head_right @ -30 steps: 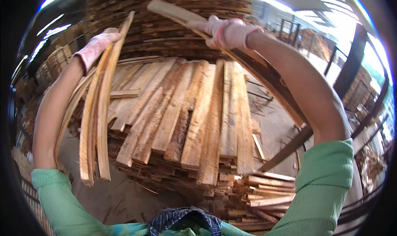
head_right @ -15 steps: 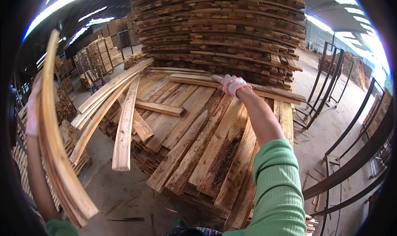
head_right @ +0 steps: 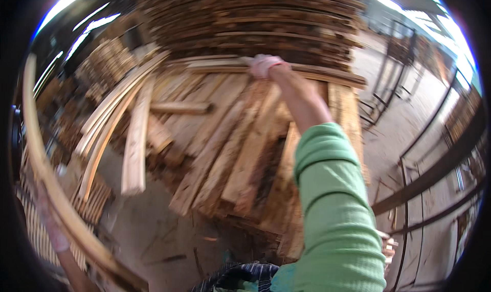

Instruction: The person picks up several wooden planks from a vertical stand and places them on top of a large stack of wood in a warehouse.

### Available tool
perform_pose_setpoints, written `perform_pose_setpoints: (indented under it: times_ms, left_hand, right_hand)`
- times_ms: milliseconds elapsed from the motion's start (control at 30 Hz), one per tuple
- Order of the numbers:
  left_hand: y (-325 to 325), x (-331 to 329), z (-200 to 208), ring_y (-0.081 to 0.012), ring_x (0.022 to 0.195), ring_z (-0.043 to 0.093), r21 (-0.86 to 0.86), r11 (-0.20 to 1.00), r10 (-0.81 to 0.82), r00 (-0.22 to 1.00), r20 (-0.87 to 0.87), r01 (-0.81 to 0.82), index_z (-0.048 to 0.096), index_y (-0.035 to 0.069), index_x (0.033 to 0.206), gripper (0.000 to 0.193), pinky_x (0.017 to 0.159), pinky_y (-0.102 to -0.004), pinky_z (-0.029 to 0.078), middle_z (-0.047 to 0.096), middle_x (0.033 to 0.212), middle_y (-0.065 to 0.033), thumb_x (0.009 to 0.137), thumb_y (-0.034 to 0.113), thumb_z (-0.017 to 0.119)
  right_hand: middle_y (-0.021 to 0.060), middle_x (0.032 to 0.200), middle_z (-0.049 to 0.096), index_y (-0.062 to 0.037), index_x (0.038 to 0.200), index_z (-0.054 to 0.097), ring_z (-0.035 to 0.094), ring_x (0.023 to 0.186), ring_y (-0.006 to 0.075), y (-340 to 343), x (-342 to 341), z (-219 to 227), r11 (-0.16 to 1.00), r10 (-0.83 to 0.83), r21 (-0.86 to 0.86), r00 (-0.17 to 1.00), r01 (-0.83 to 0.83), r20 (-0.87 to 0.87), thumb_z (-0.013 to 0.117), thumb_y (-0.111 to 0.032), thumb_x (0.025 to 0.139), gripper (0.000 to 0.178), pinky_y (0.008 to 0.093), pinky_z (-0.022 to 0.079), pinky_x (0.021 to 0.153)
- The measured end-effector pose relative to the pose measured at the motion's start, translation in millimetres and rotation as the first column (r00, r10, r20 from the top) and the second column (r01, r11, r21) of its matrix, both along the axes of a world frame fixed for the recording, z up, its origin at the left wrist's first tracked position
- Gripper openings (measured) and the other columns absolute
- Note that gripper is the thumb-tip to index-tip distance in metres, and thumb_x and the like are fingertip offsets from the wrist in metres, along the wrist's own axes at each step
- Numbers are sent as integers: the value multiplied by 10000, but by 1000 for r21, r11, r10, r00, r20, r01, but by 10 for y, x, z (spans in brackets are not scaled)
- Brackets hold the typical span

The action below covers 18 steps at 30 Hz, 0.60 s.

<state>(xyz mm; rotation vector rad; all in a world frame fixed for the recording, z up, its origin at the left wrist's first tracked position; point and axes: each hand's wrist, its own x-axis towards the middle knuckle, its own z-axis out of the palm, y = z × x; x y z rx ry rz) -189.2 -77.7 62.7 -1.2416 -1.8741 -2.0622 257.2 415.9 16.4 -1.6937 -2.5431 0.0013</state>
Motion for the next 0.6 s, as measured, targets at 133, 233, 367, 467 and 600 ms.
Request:
perform_pose_setpoints:
  times_ms: [133, 233, 367, 467, 600]
  left_hand:
    - [-135, 200, -93, -264, 1300, 436, -62, 998, -21, 882, -471, -9, 334, 22, 1498, 707, 1037, -374, 455, 368, 1457, -196, 952, 394, 587]
    - [-339, 497, -323, -270, 1297, 431, -125, 991, -126, 682, -720, 51, 313, 14, 1505, 716, 1021, -413, 477, 345, 1460, -229, 961, 423, 538]
    - [-300, 1022, -580, -251, 976, 556, -216, 930, -328, 407, -852, 298, 445, 52, 1353, 575, 775, -397, 514, 496, 1186, -165, 840, 173, 674]
    - [-154, 1437, -873, -283, 869, 587, -373, 819, -509, 253, -823, 436, 530, 132, 1246, 548, 667, -391, 515, 556, 1049, -149, 743, 69, 737]
    - [-98, 1515, -1203, -287, 853, 492, -311, 860, -328, -29, -944, 404, 474, 242, 1253, 538, 694, -410, 455, 518, 1094, -148, 766, 158, 688]
  right_hand:
    - [181, 1535, 358, -363, 1581, 154, 392, 1396, 352, -667, -409, 375, 976, -68, 216, 962, 9, 265, 520, -289, 1005, 687, 457, 385, 1096]
    - [202, 1472, 446, -288, 1577, 206, 456, 1342, 390, -930, -269, 509, 964, 237, 95, 964, -249, 123, 541, -298, 993, 674, 444, 390, 1102]
    - [194, 1380, 568, -165, 1507, 395, 598, 1183, 334, -1509, 196, 545, 899, 431, 55, 900, -434, 62, 588, -319, 981, 580, 408, 470, 1006]
    - [202, 1328, 585, -125, 1467, 449, 573, 1214, 305, -1568, 1399, 320, 942, 323, 125, 944, -313, -71, 610, -328, 960, 569, 416, 452, 1029]
    - [202, 1483, 428, -172, 1484, 440, 432, 1369, 319, -2264, 1620, 113, 999, -5, -40, 985, -2, -175, 533, -441, 989, 571, 435, 373, 1130]
